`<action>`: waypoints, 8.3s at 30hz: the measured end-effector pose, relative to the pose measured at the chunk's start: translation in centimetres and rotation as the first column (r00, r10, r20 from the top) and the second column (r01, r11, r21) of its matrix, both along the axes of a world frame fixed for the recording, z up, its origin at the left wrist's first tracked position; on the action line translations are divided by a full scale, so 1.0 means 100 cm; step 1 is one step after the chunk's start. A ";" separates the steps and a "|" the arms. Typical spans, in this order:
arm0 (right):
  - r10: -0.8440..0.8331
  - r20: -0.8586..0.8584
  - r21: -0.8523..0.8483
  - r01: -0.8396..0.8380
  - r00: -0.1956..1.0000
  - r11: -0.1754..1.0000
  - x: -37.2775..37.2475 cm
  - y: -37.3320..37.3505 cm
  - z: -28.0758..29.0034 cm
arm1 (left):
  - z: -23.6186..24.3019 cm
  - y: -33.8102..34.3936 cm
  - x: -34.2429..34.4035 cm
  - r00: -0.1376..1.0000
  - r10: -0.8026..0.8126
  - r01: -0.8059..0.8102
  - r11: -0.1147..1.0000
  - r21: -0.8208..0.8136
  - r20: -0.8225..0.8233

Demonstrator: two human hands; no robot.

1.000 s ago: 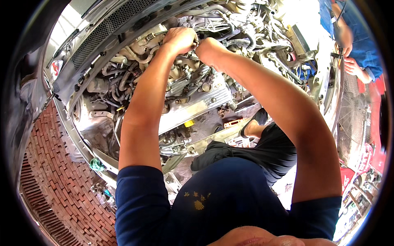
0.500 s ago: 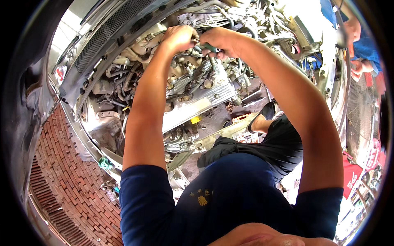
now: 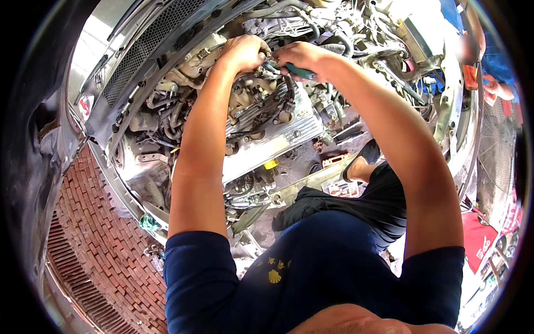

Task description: The person works on a car engine with the hood open, using a screwdriver to loosen and tighten bolts on the engine block. The person repeatedly adjusts components and repositions hands within the engine bay.

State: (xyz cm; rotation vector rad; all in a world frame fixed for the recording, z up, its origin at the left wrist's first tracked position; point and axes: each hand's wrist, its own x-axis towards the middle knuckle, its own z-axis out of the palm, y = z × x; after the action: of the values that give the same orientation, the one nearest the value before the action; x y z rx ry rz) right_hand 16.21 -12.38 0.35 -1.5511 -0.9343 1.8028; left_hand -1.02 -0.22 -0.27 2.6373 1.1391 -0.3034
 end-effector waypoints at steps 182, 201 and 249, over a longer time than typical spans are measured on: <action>0.074 0.293 0.359 -0.181 0.953 0.916 0.044 -0.196 0.003 | -0.025 -0.002 -0.118 0.998 -0.060 0.058 0.712 0.700 -0.022; -0.153 0.383 0.539 -0.086 0.911 0.838 0.036 -0.201 -0.034 | 0.029 -0.031 0.014 0.940 -0.339 0.325 0.872 0.366 -0.028; -0.204 0.350 0.565 -0.032 0.914 0.824 0.053 -0.208 -0.029 | -0.013 0.030 0.033 0.965 -0.263 0.255 0.929 -0.268 0.008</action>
State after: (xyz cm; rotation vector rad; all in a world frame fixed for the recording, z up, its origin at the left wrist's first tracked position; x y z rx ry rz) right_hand 21.52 -33.17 -2.58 -1.5435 -1.4068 1.0049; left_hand 2.25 2.74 -1.54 2.5429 0.6961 -0.5081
